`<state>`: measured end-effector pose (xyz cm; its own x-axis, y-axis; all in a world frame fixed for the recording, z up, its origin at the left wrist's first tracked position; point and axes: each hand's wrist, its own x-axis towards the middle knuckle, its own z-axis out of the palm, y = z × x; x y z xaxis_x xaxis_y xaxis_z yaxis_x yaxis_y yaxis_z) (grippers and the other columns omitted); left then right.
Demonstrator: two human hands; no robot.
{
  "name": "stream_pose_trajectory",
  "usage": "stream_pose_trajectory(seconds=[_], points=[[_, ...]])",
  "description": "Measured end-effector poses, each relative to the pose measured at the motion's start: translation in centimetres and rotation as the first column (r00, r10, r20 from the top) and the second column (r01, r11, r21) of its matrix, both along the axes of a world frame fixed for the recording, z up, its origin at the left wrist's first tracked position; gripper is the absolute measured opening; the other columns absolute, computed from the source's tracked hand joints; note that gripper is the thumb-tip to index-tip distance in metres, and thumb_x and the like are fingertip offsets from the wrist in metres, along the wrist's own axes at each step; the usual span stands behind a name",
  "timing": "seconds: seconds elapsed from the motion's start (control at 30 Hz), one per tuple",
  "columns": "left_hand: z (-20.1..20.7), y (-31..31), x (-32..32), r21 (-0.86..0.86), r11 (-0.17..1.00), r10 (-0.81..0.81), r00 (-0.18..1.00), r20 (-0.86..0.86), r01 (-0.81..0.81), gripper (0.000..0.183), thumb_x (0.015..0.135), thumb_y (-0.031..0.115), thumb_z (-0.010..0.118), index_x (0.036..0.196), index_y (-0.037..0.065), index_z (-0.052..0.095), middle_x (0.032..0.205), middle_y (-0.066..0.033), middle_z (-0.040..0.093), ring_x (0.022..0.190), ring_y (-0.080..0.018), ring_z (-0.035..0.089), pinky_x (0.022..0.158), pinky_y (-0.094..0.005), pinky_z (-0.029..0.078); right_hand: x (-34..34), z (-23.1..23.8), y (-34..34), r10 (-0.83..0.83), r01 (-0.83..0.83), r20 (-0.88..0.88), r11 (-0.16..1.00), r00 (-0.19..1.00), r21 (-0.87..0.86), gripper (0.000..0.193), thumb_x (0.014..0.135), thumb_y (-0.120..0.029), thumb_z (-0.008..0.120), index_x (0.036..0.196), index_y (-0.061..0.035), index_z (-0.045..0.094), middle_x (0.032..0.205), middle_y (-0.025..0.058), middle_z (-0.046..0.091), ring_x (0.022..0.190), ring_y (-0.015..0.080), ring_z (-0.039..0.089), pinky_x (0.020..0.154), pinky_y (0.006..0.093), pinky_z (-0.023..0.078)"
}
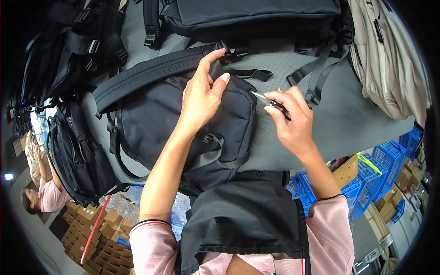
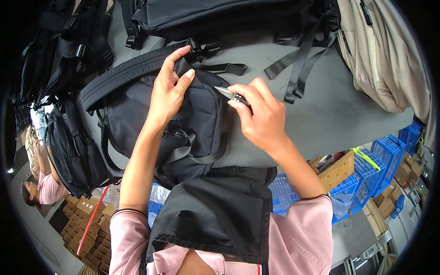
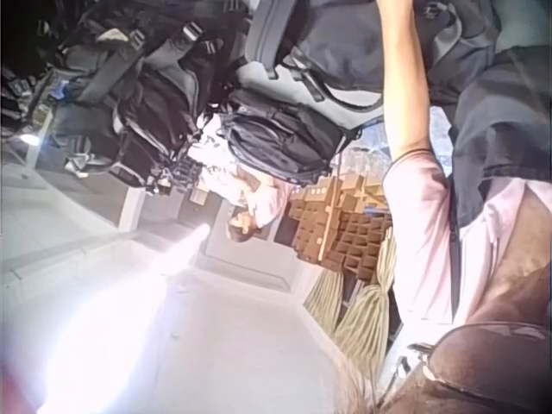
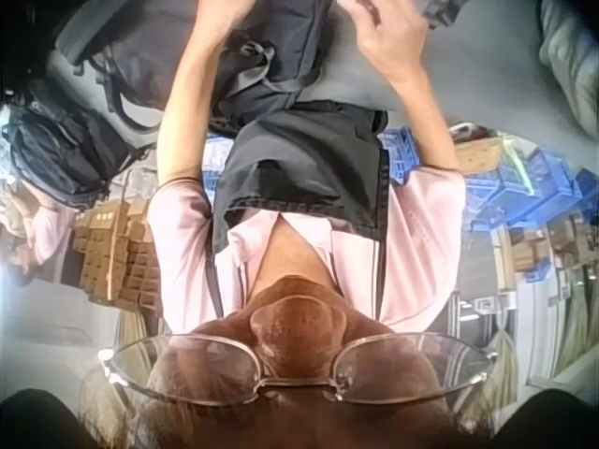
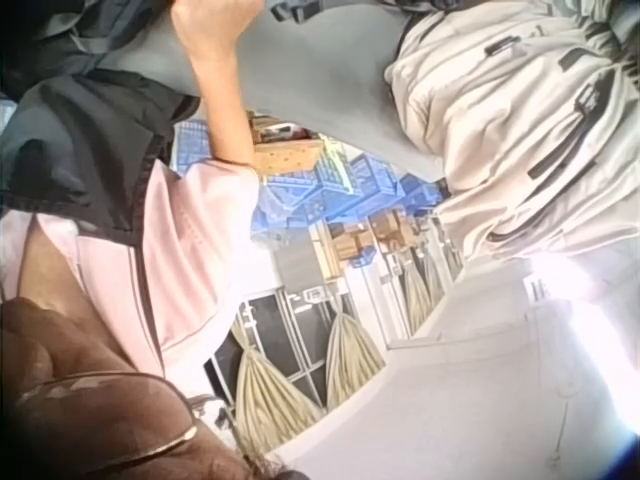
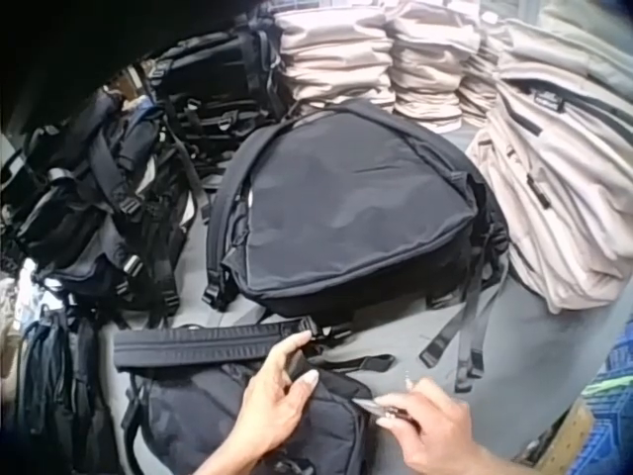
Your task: Trimming loose threads from black backpacks using small snips.
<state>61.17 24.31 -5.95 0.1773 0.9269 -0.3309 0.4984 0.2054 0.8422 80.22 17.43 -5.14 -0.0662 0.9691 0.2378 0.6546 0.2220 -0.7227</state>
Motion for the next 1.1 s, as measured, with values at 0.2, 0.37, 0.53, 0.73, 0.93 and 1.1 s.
stream_pose_trajectory(seconds=[0.2,0.37,0.53,0.73,0.93,1.1], points=[[-0.1,0.1,-0.6,-0.025,1.000,0.013,0.999,0.044,-0.012,0.056,0.087,0.018,0.056,0.139,0.017,0.034,0.060,-0.0011,0.043,0.058,-0.0106,0.043,0.063,-0.0280,0.041,-0.4,0.1,-0.4,-0.017,-0.002,-0.118,0.987,0.993,-0.159,0.019,0.074,-0.003,0.067,0.092,-0.0057,0.063,0.076,0.0045,0.051,0.057,0.0153,0.051,0.053,0.0269,0.042],[0.3,-0.9,-1.0,-0.019,0.999,0.043,0.894,0.446,-0.039,0.071,0.088,0.004,0.054,0.145,0.011,0.012,0.092,-0.0084,0.062,0.082,-0.0104,0.055,0.079,-0.0217,0.042,-0.6,0.0,-0.6,-0.116,0.048,-0.419,0.985,0.901,-0.168,0.018,0.075,0.002,0.063,0.092,-0.0006,0.062,0.077,0.0044,0.048,0.066,0.0110,0.048,0.059,0.0232,0.041],[0.9,-2.6,-2.7,-0.079,0.996,0.073,0.797,0.599,-0.031,0.075,0.084,-0.008,0.050,0.145,0.012,0.012,0.103,-0.0081,0.057,0.093,-0.0124,0.052,0.087,-0.0277,0.041,0.5,-0.4,0.2,-0.294,0.045,-0.659,0.929,0.692,-0.366,0.018,0.081,0.003,0.058,0.099,0.0012,0.057,0.082,-0.0006,0.044,0.068,0.0059,0.048,0.058,0.0173,0.038],[2.1,-3.2,-3.0,-0.108,0.994,0.089,0.756,0.649,-0.024,0.076,0.082,-0.009,0.048,0.146,0.012,0.012,0.107,-0.0077,0.056,0.096,-0.0129,0.052,0.087,-0.0267,0.041,-0.3,-1.4,2.9,-0.184,-0.122,-0.577,0.885,0.796,-0.449,0.030,0.080,-0.009,0.067,0.106,-0.0037,0.052,0.095,-0.0004,0.052,0.085,0.0052,0.046,0.081,0.0209,0.038],[3.7,-3.7,-2.7,-0.150,0.989,0.108,0.730,0.675,-0.007,0.085,0.070,-0.011,0.043,0.146,0.011,0.011,0.127,-0.0171,0.050,0.106,-0.0219,0.054,0.093,-0.0317,0.041,-2.8,-0.9,3.7,-0.108,-0.210,-0.606,0.878,0.788,-0.430,0.025,0.079,-0.009,0.067,0.100,-0.0037,0.055,0.086,-0.0020,0.051,0.077,0.0051,0.044,0.071,0.0214,0.038],[4.3,-4.6,-3.0,-0.080,0.996,0.027,0.718,0.696,0.040,0.085,0.069,-0.014,0.042,0.146,0.010,0.013,0.134,-0.0180,0.043,0.106,-0.0223,0.054,0.093,-0.0307,0.042,-1.4,-0.7,2.9,-0.099,-0.054,-0.338,0.907,0.936,-0.417,0.032,0.076,-0.008,0.069,0.105,-0.0073,0.057,0.074,0.0004,0.050,0.065,0.0112,0.047,0.062,0.0256,0.041]])
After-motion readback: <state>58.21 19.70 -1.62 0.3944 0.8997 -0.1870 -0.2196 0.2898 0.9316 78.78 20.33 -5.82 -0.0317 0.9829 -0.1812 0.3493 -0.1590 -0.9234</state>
